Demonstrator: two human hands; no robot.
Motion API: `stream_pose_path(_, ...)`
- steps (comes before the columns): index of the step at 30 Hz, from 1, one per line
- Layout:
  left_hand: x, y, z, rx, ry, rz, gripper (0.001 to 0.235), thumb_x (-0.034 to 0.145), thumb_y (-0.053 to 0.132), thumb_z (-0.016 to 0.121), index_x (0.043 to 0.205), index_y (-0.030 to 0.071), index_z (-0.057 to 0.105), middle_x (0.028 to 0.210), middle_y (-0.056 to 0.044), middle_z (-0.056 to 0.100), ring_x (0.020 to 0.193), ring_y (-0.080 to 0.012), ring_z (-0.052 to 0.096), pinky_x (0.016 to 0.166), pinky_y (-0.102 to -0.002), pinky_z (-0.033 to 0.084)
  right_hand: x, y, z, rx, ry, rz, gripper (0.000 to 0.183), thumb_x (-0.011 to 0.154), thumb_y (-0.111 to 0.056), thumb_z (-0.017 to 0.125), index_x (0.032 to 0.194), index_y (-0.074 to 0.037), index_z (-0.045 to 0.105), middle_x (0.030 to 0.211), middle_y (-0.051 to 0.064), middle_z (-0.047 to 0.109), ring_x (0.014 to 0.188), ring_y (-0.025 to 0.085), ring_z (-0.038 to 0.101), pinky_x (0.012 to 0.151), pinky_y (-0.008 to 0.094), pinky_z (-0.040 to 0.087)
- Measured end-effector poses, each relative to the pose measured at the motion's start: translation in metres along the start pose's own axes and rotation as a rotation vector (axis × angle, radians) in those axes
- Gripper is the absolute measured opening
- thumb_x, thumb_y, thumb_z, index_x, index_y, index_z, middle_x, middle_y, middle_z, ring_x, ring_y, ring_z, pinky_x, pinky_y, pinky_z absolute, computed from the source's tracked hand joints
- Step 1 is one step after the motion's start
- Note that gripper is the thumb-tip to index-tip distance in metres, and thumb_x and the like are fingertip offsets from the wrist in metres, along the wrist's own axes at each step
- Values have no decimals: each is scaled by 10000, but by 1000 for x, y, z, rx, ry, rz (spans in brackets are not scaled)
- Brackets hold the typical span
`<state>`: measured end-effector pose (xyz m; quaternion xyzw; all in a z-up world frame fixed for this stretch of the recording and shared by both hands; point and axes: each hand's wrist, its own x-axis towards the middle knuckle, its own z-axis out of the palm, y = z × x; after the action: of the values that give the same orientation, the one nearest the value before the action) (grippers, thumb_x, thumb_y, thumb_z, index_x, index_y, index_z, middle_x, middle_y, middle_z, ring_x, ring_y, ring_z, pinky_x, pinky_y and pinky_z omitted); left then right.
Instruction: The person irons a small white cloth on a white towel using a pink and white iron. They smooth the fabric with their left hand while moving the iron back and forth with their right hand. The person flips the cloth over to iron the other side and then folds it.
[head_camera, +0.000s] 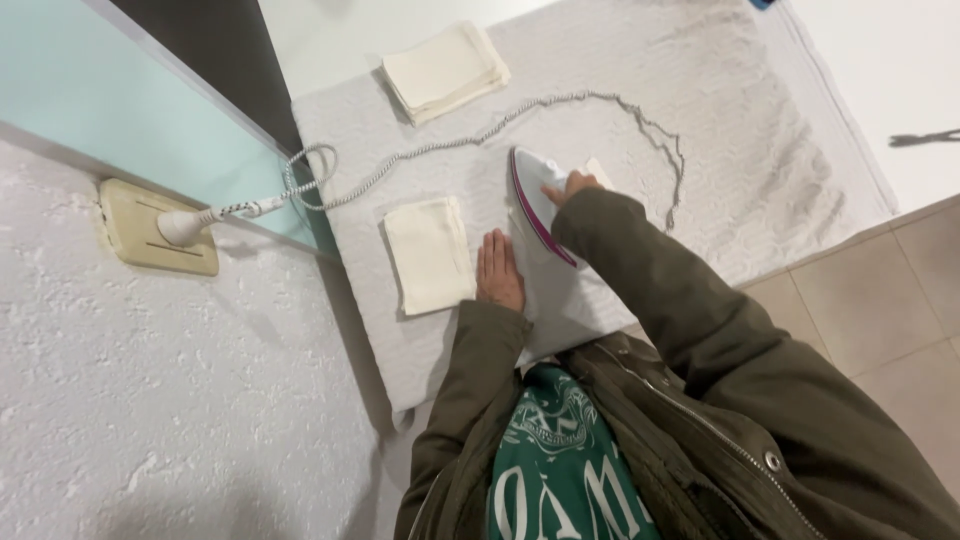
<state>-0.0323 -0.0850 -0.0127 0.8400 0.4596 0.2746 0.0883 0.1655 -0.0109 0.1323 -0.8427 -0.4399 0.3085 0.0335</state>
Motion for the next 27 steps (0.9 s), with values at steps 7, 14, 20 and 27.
stream_pose_path(7, 1, 2, -6, -40, 1, 9, 687, 875, 17, 528, 1538, -85, 378, 1635, -232, 346, 1546, -372, 306, 1278, -483, 248, 9, 8, 4, 28, -56, 50, 631, 946, -543, 681, 1196, 35, 645, 1083, 271, 722, 1008, 383, 740, 852, 465, 605)
stream_pose_path(14, 3, -1, 1, -12, -1, -9, 689, 860, 20, 530, 1526, -79, 385, 1629, -230, 349, 1539, -369, 309, 1275, -481, 252, 37, 27, 23, -9, -8, 30, 646, 937, -575, 679, 1189, 20, 663, 1078, 274, 722, 993, 393, 737, 831, 479, 602)
stream_pose_path(20, 3, 4, -7, -10, -10, -3, 692, 855, 31, 541, 1521, -92, 397, 1624, -231, 364, 1534, -377, 314, 1270, -485, 253, 30, 29, 19, 24, 19, 40, 645, 933, -586, 679, 1143, 23, 679, 1071, 281, 727, 990, 401, 741, 834, 485, 601)
stream_pose_path(27, 4, 4, -10, 1, 25, 16, 660, 868, 40, 553, 1501, -98, 423, 1612, -238, 383, 1528, -379, 333, 1267, -489, 268, 14, 20, 2, 94, 16, 25, 646, 945, -582, 649, 1151, 29, 675, 1081, 267, 730, 1011, 390, 735, 848, 483, 598)
